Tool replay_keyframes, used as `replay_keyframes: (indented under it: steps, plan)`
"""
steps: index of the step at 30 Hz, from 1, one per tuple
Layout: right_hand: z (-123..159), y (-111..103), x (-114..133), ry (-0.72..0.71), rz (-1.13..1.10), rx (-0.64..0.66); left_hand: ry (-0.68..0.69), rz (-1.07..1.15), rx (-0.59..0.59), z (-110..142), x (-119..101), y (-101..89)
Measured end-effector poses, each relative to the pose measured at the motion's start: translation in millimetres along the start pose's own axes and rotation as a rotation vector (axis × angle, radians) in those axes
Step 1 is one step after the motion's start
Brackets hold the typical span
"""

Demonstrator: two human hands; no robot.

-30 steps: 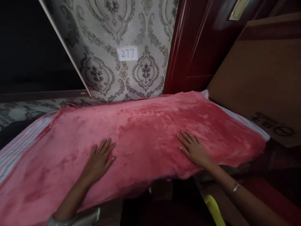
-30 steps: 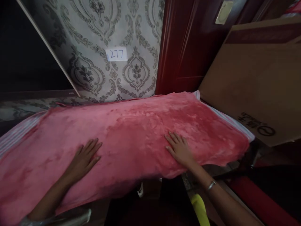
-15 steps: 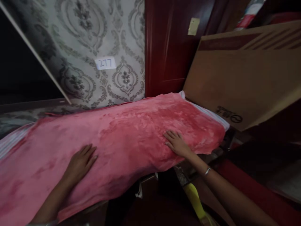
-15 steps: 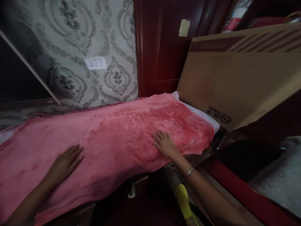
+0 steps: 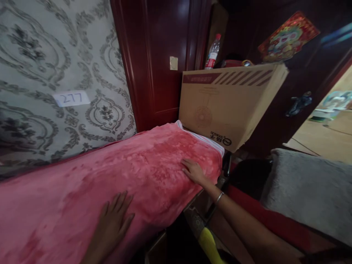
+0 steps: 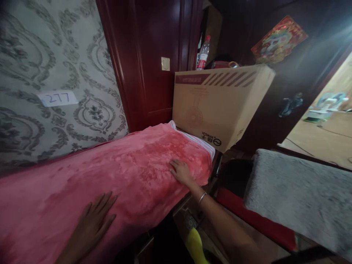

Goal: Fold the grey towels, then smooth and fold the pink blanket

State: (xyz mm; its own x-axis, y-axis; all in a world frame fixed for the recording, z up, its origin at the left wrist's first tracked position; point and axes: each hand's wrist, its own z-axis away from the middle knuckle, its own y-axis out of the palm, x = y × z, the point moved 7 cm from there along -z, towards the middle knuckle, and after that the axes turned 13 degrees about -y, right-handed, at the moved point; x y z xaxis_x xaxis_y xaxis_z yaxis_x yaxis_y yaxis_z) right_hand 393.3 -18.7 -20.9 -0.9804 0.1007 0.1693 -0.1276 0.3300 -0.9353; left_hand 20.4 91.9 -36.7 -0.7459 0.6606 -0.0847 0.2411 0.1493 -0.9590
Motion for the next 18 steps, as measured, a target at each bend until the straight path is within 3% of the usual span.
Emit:
replay_keyframes:
  steps: [2, 5, 9, 13, 18]
  plan:
    - [-3, -19, -28, 0.1, -0.002, -0.079, 0.004, 0.013, -0.03, 1, 6, 2.4]
    - [4, -54, -83, 0.412, 0.042, -0.186, 0.008, 0.021, -0.053, 0, 12, 2.4]
    - [26, -77, -143, 0.742, 0.024, -0.183, 0.015, 0.031, -0.075, 0, 10, 0.2]
    - [36, -76, -171, 0.832, -0.002, -0.106, 0.001, 0.039, -0.088, 1, 9, -1.3]
    - [34, -73, -185, 0.855, 0.042, -0.088, 0.022, 0.03, -0.059, 2, 8, -3.6]
